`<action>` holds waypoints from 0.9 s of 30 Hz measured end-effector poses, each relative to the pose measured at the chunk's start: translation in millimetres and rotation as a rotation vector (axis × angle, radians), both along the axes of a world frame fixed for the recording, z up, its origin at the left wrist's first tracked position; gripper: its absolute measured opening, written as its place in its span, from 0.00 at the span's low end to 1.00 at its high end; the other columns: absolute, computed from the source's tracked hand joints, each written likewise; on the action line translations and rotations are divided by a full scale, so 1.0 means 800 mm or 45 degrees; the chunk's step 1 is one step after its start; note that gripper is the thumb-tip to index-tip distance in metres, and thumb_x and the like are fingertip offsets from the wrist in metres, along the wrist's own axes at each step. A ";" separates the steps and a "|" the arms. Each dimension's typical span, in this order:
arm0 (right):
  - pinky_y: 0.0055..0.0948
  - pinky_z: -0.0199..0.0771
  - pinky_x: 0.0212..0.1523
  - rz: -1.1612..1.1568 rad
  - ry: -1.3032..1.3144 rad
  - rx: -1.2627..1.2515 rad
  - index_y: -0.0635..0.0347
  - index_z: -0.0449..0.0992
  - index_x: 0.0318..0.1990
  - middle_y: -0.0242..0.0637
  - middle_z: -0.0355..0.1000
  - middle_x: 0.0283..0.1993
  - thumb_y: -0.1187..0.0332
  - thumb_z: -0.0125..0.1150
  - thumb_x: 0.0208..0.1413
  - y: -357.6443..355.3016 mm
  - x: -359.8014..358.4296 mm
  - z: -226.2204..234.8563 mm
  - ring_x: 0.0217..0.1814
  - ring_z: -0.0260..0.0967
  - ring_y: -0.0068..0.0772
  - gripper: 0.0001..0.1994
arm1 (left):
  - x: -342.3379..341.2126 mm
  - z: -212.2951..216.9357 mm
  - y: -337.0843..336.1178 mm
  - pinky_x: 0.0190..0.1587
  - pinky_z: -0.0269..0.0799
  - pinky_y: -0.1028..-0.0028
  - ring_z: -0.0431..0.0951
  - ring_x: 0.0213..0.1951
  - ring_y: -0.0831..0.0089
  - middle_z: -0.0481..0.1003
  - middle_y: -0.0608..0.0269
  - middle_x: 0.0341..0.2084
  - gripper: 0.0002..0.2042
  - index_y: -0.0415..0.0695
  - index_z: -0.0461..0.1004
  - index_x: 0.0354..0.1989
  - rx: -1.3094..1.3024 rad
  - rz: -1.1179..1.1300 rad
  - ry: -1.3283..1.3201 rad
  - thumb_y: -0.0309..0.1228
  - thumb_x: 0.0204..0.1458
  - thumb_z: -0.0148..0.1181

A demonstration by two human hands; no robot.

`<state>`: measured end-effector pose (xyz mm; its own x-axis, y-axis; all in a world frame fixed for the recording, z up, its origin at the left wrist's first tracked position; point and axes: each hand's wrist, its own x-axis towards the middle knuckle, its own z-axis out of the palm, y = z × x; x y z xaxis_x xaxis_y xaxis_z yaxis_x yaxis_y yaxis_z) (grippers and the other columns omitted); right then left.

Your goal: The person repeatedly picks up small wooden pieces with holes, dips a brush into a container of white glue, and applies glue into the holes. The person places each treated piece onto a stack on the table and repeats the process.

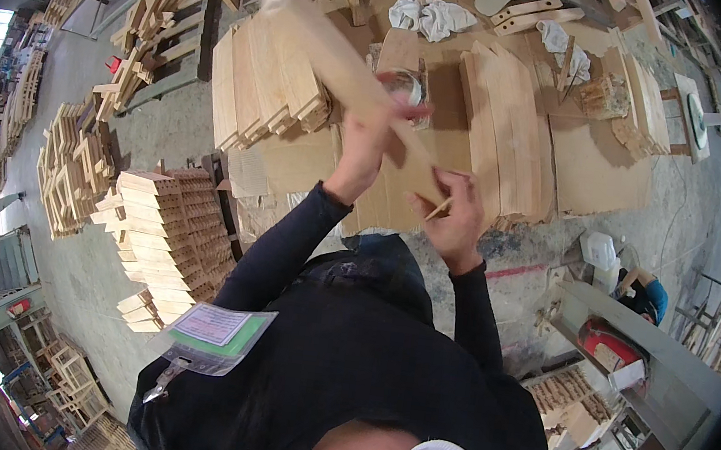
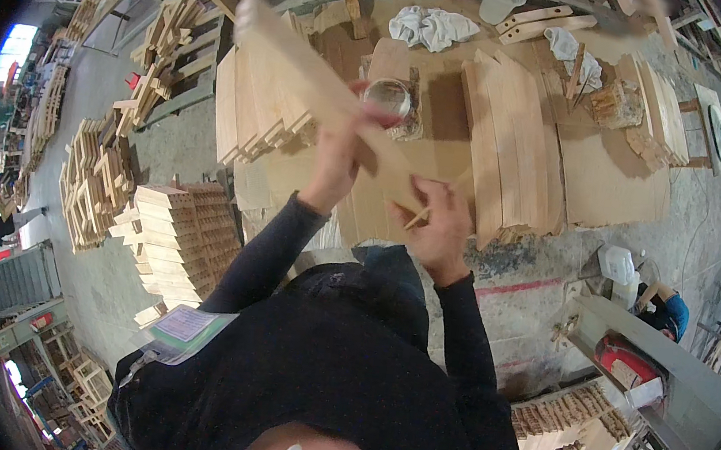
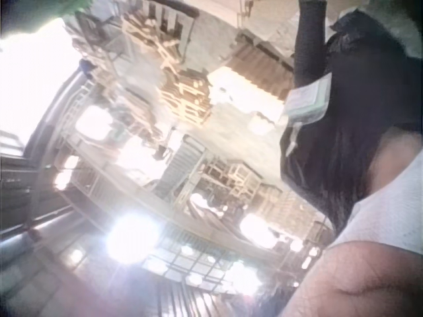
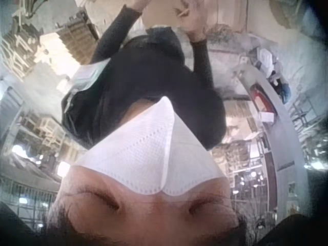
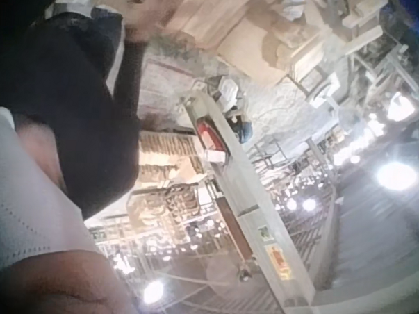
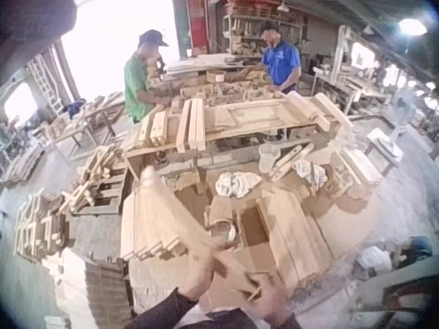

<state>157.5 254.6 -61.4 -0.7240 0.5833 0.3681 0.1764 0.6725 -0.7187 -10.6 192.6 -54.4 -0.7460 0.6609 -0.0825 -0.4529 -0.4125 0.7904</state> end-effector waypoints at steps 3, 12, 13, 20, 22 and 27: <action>0.28 0.67 0.39 0.059 0.317 -0.230 0.63 0.70 0.47 0.40 0.69 0.34 0.63 0.54 0.58 0.014 -0.018 0.006 0.37 0.67 0.32 0.15 | -0.057 0.005 -0.008 0.31 0.71 0.77 0.76 0.24 0.71 0.72 0.66 0.28 0.21 0.37 0.63 0.49 -0.153 0.106 -0.068 0.30 0.49 0.61; 0.23 0.69 0.37 0.093 0.168 -0.856 0.68 0.73 0.47 0.40 0.74 0.36 0.69 0.47 0.62 0.061 -0.063 -0.017 0.35 0.70 0.22 0.13 | -0.180 0.002 0.051 0.30 0.68 0.79 0.73 0.28 0.82 0.74 0.65 0.30 0.22 0.37 0.70 0.45 -0.877 -0.466 0.873 0.32 0.42 0.67; 0.22 0.70 0.36 0.085 0.191 -0.962 0.68 0.74 0.46 0.39 0.75 0.36 0.70 0.48 0.61 0.061 -0.072 -0.027 0.35 0.72 0.22 0.12 | -0.193 -0.026 0.066 0.29 0.67 0.80 0.72 0.27 0.82 0.74 0.66 0.26 0.27 0.34 0.73 0.42 -0.765 -0.496 0.738 0.36 0.33 0.70; 0.23 0.70 0.30 0.014 -0.078 -0.569 0.68 0.77 0.36 0.42 0.76 0.27 0.69 0.59 0.53 0.077 -0.104 -0.043 0.28 0.74 0.25 0.09 | -0.212 -0.062 0.111 0.34 0.70 0.77 0.74 0.29 0.74 0.75 0.61 0.27 0.27 0.32 0.74 0.39 -1.051 -0.723 0.832 0.39 0.31 0.69; 0.23 0.70 0.30 0.108 -0.170 -0.591 0.67 0.78 0.34 0.43 0.75 0.26 0.70 0.60 0.52 0.082 -0.099 -0.044 0.27 0.75 0.27 0.08 | -0.203 -0.058 0.103 0.34 0.70 0.76 0.75 0.29 0.73 0.75 0.60 0.27 0.27 0.31 0.74 0.38 -1.061 -0.664 0.979 0.40 0.30 0.69; 0.25 0.70 0.32 0.003 0.008 -0.526 0.66 0.78 0.34 0.44 0.75 0.28 0.69 0.61 0.52 0.083 -0.092 -0.045 0.29 0.75 0.31 0.08 | -0.167 -0.049 0.063 0.38 0.71 0.74 0.77 0.32 0.71 0.77 0.56 0.29 0.28 0.32 0.73 0.40 -0.960 -0.365 1.100 0.38 0.30 0.69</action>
